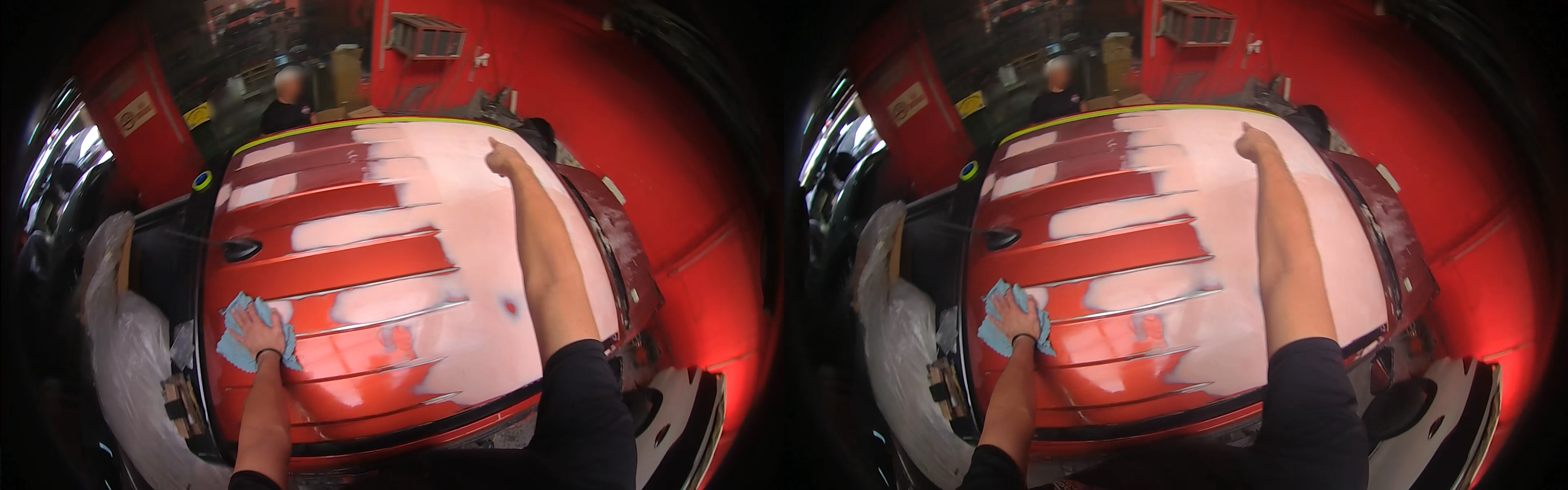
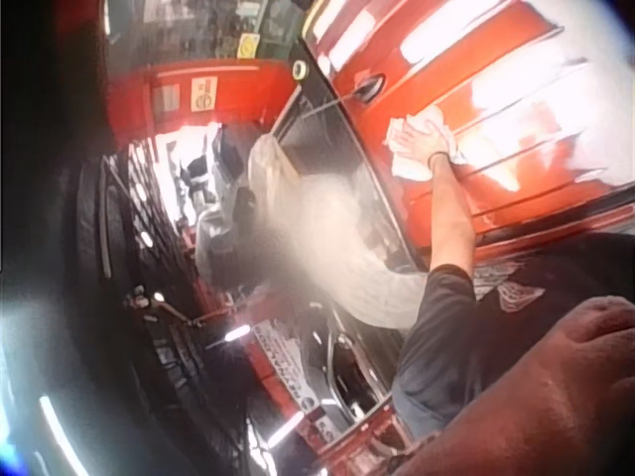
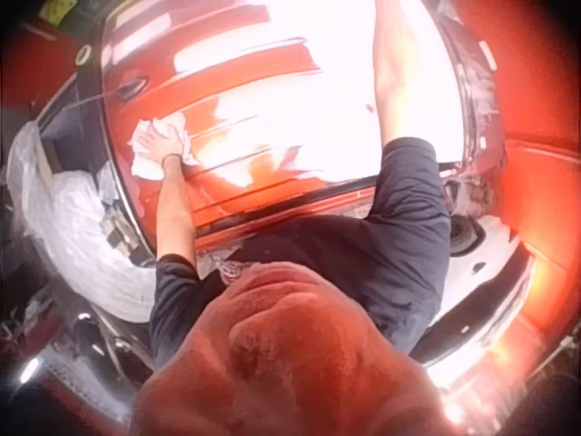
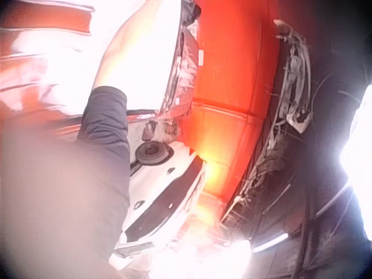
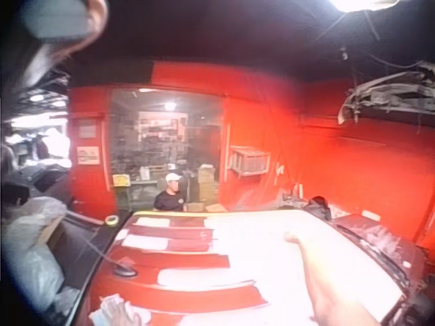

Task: The person sands the red car's body panels using sanding blocks and scrapers, then wipes the surfaces and the rear window with a cloth and water from a bucket.

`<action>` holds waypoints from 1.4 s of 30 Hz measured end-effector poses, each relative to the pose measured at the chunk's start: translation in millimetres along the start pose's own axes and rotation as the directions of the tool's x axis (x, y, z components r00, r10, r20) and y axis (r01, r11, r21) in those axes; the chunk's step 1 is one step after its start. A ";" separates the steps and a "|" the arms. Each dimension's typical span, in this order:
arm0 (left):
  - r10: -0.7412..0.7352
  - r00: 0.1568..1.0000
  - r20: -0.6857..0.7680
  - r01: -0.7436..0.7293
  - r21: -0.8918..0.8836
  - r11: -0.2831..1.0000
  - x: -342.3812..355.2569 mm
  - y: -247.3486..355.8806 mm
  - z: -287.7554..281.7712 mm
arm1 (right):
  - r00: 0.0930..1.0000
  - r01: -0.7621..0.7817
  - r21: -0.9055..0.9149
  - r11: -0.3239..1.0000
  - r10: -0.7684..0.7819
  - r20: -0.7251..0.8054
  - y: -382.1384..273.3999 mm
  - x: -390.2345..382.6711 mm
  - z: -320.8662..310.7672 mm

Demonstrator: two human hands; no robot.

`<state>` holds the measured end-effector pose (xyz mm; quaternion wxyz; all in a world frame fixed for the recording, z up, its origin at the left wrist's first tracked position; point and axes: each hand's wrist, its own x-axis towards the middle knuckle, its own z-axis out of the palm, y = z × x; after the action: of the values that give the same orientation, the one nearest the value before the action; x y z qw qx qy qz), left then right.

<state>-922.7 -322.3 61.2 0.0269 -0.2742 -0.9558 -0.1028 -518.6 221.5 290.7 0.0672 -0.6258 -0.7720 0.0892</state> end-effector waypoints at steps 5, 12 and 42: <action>0.020 1.000 -0.002 -0.021 -0.050 0.999 0.3 -0.2 -9.1 | 0.992 0.115 0.001 0.993 -0.114 -0.061 -5.2 -55.6 38.7; 0.005 1.000 0.030 -0.003 -0.076 0.997 -3.6 1.3 -10.5 | 0.989 -0.140 -0.105 0.985 0.135 -0.051 97.1 -252.5 160.7; 0.024 1.000 -0.007 -0.025 -0.069 0.997 -0.8 -1.3 -0.5 | 0.949 -0.229 -0.021 0.973 0.219 -0.228 120.5 -358.1 219.8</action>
<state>-922.7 -323.9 61.3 0.0215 -0.2865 -0.9481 -0.1361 -376.6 -116.4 52.4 0.1284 -0.7168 -0.6853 0.0066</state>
